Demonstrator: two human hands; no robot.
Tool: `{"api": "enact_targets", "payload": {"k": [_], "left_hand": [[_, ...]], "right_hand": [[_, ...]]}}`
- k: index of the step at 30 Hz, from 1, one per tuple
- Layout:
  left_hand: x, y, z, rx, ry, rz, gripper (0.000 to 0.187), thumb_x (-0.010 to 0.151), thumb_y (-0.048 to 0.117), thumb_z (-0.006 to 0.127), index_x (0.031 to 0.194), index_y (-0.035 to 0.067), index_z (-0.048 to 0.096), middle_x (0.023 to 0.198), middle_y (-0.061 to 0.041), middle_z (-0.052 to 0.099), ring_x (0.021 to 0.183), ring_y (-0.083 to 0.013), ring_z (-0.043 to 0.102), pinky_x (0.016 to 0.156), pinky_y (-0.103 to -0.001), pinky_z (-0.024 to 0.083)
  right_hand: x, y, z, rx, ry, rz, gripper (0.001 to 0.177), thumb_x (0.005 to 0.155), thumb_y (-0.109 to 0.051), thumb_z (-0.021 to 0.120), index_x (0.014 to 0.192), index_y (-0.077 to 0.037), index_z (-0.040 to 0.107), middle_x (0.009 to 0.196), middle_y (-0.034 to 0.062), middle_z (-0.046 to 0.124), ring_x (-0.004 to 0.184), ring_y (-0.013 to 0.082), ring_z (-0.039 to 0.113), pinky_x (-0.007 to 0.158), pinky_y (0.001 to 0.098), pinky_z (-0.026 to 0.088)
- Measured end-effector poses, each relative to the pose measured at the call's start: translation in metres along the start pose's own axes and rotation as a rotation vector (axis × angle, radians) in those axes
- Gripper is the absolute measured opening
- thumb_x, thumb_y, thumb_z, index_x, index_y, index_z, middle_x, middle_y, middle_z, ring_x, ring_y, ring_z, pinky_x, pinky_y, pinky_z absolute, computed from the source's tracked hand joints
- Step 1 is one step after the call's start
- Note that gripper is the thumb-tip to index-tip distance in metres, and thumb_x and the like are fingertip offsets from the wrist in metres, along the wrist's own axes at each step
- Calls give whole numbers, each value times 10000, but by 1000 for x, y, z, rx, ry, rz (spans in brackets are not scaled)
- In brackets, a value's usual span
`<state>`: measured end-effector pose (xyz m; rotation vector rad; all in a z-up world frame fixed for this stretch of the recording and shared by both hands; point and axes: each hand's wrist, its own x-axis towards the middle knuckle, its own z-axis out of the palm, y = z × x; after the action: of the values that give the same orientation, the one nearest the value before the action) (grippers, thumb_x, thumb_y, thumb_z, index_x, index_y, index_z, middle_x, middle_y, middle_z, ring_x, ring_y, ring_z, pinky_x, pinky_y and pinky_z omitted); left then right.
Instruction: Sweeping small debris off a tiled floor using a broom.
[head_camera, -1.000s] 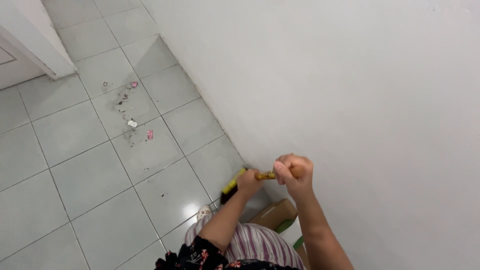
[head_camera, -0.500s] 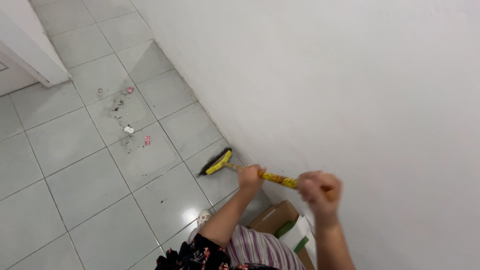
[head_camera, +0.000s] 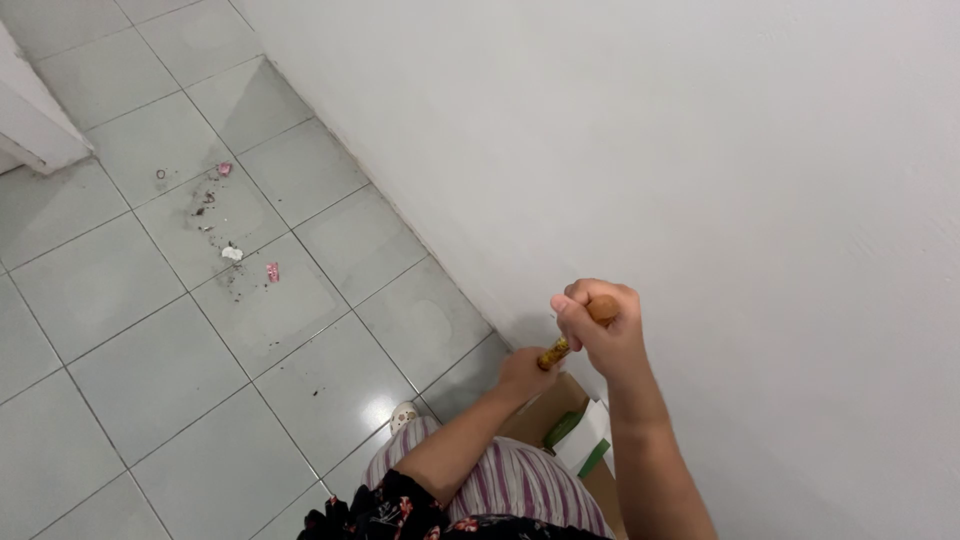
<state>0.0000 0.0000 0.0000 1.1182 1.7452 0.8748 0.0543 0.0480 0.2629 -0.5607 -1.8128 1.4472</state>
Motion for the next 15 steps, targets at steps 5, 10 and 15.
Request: {"api": "enact_targets", "payload": {"k": [5,10,15], "left_hand": [[33,-45,2,129,42,6,227,818,344,675,936,165,751,906,-100,749,890,-345,706,785,-472,539],[51,-81,-20,265,131,-34,163,790,258,712,911,157,756,959,-76,754,954,-318,696,914,-515,444],[56,-89,-50,381,190,-105,230,775,208,761,1000,256,772,1029,-45,759,1040,-269,685,999,-489,436]], "right_hand": [[-7,13,4,-16,45,-52,384,957,-4,620,617,-79,459,525,5,497,457,68,451,428,241,367],[-22,57,5,123,37,-108,362,950,9,595,624,-74,462,530,10,502,470,90,465,443,253,386],[-31,62,18,204,4,-201,372,960,24,584,630,-72,442,550,30,505,502,130,480,478,278,395]]}}
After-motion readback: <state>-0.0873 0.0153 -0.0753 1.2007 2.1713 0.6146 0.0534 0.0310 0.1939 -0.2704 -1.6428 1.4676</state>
